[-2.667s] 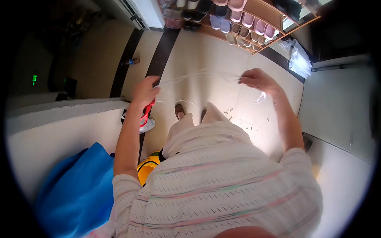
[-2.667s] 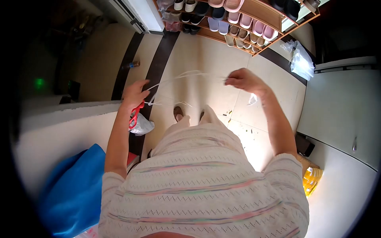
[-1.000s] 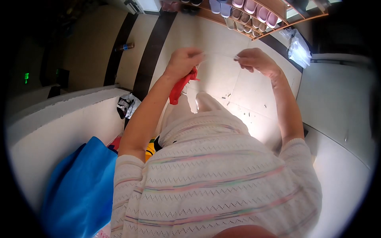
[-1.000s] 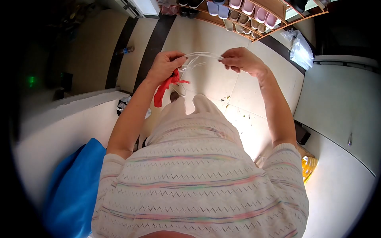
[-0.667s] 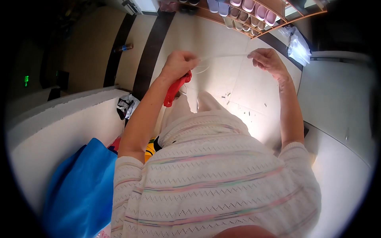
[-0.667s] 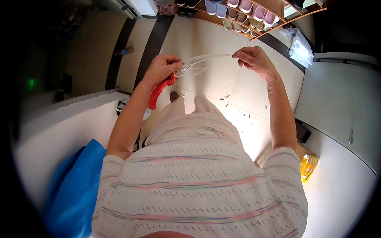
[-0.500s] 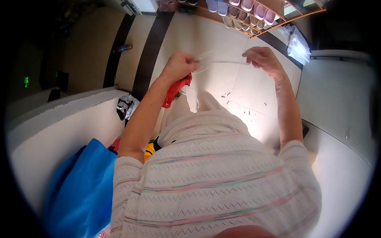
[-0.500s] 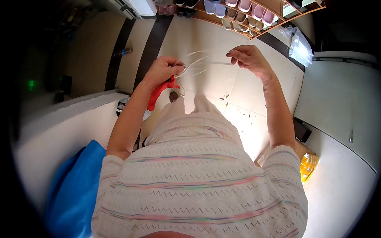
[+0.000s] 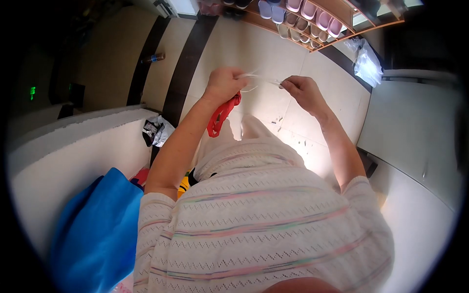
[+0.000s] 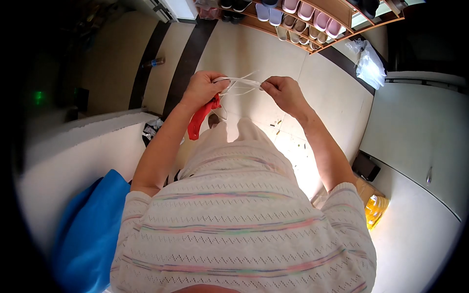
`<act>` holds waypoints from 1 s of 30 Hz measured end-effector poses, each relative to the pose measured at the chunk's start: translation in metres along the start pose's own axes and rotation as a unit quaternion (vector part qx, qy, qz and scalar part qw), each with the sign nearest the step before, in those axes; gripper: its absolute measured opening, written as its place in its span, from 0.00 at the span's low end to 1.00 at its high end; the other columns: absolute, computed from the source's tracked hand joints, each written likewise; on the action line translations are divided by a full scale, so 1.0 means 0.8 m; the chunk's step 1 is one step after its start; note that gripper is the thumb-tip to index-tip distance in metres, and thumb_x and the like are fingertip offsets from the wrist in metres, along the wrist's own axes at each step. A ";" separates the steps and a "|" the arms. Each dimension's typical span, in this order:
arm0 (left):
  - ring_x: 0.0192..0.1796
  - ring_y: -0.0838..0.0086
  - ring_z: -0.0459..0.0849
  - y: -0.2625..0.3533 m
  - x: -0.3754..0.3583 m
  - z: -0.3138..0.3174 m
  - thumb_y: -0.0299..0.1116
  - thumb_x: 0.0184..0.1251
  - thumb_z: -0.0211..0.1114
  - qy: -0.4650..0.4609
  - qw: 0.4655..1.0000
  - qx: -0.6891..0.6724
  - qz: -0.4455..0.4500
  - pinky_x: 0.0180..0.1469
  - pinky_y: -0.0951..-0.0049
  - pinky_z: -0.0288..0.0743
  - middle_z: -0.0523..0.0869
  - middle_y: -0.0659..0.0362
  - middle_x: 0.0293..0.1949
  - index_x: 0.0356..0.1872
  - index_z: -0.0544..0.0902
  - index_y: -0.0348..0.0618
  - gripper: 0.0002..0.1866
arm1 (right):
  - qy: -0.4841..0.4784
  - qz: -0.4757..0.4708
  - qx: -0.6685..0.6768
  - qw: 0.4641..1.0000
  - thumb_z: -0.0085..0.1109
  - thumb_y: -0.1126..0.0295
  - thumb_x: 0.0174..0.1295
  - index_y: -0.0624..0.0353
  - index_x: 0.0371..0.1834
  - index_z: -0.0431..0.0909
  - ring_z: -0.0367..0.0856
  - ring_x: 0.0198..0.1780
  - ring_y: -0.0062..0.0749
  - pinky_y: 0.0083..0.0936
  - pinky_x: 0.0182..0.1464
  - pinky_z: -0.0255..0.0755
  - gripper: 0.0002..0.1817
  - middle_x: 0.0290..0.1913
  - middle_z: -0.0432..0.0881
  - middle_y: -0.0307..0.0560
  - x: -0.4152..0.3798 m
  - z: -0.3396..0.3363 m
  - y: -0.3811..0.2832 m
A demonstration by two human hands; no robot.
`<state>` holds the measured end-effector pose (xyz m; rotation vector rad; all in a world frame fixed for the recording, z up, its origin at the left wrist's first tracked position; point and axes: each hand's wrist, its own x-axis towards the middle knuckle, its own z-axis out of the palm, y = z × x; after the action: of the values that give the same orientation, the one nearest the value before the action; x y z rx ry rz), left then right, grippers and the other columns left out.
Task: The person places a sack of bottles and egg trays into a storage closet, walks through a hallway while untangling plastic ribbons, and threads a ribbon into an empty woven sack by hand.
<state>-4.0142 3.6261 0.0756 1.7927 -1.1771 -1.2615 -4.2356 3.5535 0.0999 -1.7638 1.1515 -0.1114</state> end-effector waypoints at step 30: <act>0.24 0.81 0.72 0.021 -0.087 -0.278 0.31 0.51 0.64 0.027 0.992 0.101 -0.070 0.28 0.80 0.66 0.78 0.63 0.23 0.33 0.81 0.35 0.11 | 0.235 0.124 0.371 0.890 0.43 0.63 0.65 0.52 0.31 0.69 0.56 0.18 0.13 0.14 0.22 0.53 0.08 0.18 0.61 0.28 -0.060 -0.255 0.231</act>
<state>-3.8192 3.6852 0.1897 2.0754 -1.2025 -1.1970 -4.4899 3.4401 0.0823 -0.9133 1.4166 -0.7549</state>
